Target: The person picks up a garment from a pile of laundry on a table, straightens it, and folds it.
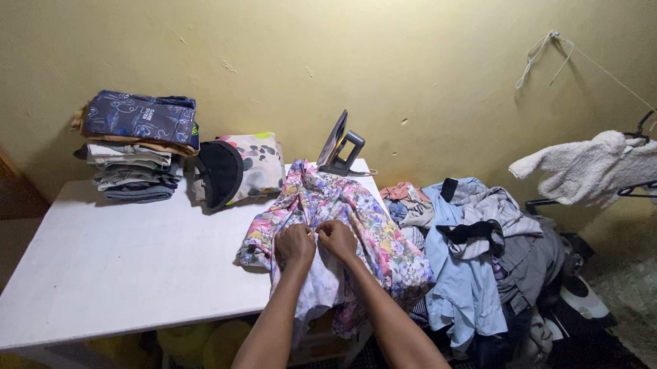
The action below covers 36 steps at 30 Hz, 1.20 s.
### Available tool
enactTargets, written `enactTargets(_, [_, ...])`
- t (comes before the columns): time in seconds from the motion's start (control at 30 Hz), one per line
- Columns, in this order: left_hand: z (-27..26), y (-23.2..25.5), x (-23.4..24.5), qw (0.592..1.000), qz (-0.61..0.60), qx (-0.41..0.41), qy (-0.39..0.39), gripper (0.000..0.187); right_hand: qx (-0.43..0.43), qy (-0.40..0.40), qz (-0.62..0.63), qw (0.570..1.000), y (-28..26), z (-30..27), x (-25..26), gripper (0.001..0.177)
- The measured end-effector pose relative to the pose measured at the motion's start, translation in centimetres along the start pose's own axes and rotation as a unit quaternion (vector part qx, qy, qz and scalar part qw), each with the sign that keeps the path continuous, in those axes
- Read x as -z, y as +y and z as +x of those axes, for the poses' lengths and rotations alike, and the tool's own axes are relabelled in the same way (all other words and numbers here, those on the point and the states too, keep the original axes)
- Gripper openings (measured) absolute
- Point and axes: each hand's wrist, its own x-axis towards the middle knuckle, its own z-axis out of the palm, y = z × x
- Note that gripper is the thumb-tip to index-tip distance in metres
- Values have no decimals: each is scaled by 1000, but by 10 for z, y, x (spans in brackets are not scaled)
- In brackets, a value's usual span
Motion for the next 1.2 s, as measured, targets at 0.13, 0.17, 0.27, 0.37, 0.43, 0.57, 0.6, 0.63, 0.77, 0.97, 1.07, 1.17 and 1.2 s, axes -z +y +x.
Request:
enactTargets(0.13, [-4, 9, 9, 994, -60, 87, -36, 17, -36, 56, 42, 997, -8, -11, -4, 23])
enactTargets(0.17, [-5, 9, 8, 982, -90, 145, -85, 18, -66, 83, 55, 993, -9, -13, -5, 26])
enactTargets(0.27, [-6, 4, 2, 970, -147, 173, -83, 19, -83, 73, 122, 986, -4, -14, -4, 24])
enactTargets(0.37, [-3, -10, -2, 957, -200, 169, -127, 27, -64, 56, 213, 973, 5, -9, -8, 20])
enactTargets(0.43, [3, -15, -4, 951, -204, 182, -142, 27, -58, 49, 235, 969, 13, -8, -12, 19])
enactTargets(0.57, [8, -14, -5, 943, -199, 207, -166, 27, -23, 21, 303, 953, 22, -3, -19, 20])
enactTargets(0.6, [8, -12, -4, 943, -200, 206, -167, 27, -24, 22, 302, 953, 24, -2, -19, 20])
enactTargets(0.63, [7, -10, -3, 942, -208, 213, -153, 25, -19, 4, 325, 945, 26, 0, -19, 19])
enactTargets(0.77, [2, -1, 5, 940, -229, 220, -126, 20, -32, -24, 398, 917, 26, 4, -18, 19])
enactTargets(0.97, [1, 6, 14, 931, -271, 213, -118, 18, -67, -16, 444, 894, 20, 9, -13, 19])
enactTargets(1.07, [6, 3, 10, 928, -279, 217, -116, 19, -80, -37, 459, 884, 17, 15, -10, 18])
enactTargets(1.17, [14, -2, 1, 937, -275, 195, -94, 19, -80, -36, 394, 915, 16, 18, -7, 17])
enactTargets(1.2, [17, -4, -2, 937, -276, 195, -93, 19, -79, -36, 394, 915, 16, 19, -6, 17])
